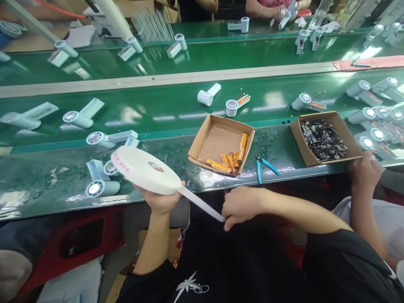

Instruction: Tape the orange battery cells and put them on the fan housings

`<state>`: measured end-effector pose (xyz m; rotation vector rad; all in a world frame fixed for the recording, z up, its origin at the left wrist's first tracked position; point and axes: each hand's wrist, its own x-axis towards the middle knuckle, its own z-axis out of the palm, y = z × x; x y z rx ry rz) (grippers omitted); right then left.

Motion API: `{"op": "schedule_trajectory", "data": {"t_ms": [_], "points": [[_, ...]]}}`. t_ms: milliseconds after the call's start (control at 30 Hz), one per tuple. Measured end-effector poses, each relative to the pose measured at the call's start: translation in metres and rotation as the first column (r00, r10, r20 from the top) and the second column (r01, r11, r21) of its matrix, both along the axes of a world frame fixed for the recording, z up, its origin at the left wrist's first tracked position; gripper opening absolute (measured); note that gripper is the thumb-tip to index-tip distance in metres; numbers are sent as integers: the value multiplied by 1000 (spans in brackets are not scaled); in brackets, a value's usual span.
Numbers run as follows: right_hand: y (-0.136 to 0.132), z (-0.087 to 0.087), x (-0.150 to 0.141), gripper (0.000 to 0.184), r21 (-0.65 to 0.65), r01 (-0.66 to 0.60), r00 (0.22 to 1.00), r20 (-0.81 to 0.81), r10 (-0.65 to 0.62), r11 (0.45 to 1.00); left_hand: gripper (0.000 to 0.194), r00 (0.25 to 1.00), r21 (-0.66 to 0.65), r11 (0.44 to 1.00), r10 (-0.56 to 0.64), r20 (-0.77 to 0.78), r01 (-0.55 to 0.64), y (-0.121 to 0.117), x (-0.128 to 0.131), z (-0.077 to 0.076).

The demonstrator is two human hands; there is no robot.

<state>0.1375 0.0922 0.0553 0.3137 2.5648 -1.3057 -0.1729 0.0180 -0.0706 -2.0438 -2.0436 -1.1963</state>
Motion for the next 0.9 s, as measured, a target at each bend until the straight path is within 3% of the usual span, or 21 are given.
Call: {"op": "schedule_trajectory", "data": {"t_ms": [67, 100, 167, 200, 233, 300, 367, 433, 500, 567, 633, 667, 767, 900], "points": [[24, 7, 1, 40, 171, 148, 984, 74, -163, 974, 88, 997, 32, 997, 64, 48, -65, -2, 7, -3], [35, 9, -2, 37, 264, 266, 955, 59, -290, 927, 88, 995, 64, 994, 83, 52, -87, -3, 12, -1], [55, 8, -11, 40, 466, 443, 865, 4, -502, 766, 86, 997, 66, 996, 64, 32, -66, -1, 23, 5], [62, 6, -17, 41, 543, 460, 834, 7, -552, 702, 84, 999, 69, 997, 47, 11, -47, 0, 28, 8], [66, 4, -24, 41, 585, 434, 827, 43, -561, 685, 83, 1000, 79, 997, 26, -12, -25, 1, 32, 12], [70, -3, -33, 36, 573, 367, 842, 130, -524, 733, 79, 999, 119, 992, -28, -44, 33, 4, 36, 16], [71, -10, -35, 33, 501, 400, 842, 131, -524, 767, 75, 996, 152, 984, -83, -44, 89, 5, 38, 17], [73, -15, -30, 30, 365, 550, 798, 34, -602, 751, 74, 992, 151, 981, -120, -30, 123, 4, 37, 15], [77, -20, -19, 30, 103, 736, 677, -110, -727, 669, 74, 992, 122, 985, -123, -27, 126, 2, 37, 13], [79, -23, -8, 41, -211, 818, 487, -239, -840, 534, 74, 993, 82, 990, -109, -39, 112, 0, 38, 13], [77, -24, 1, 58, -459, 783, 316, -287, -904, 419, 73, 993, 52, 993, -101, -58, 104, -1, 39, 15], [74, -23, 4, 67, -546, 745, 267, -280, -922, 382, 73, 992, 46, 993, -101, -71, 105, -1, 41, 18], [58, -18, 7, 74, -693, 649, 240, -203, -949, 312, 68, 985, 55, 991, -115, -126, 122, -2, 45, 29], [37, -12, 5, 61, -729, 614, 235, -199, -951, 304, 56, 973, 53, 986, -146, -180, 158, -2, 51, 44]]}}
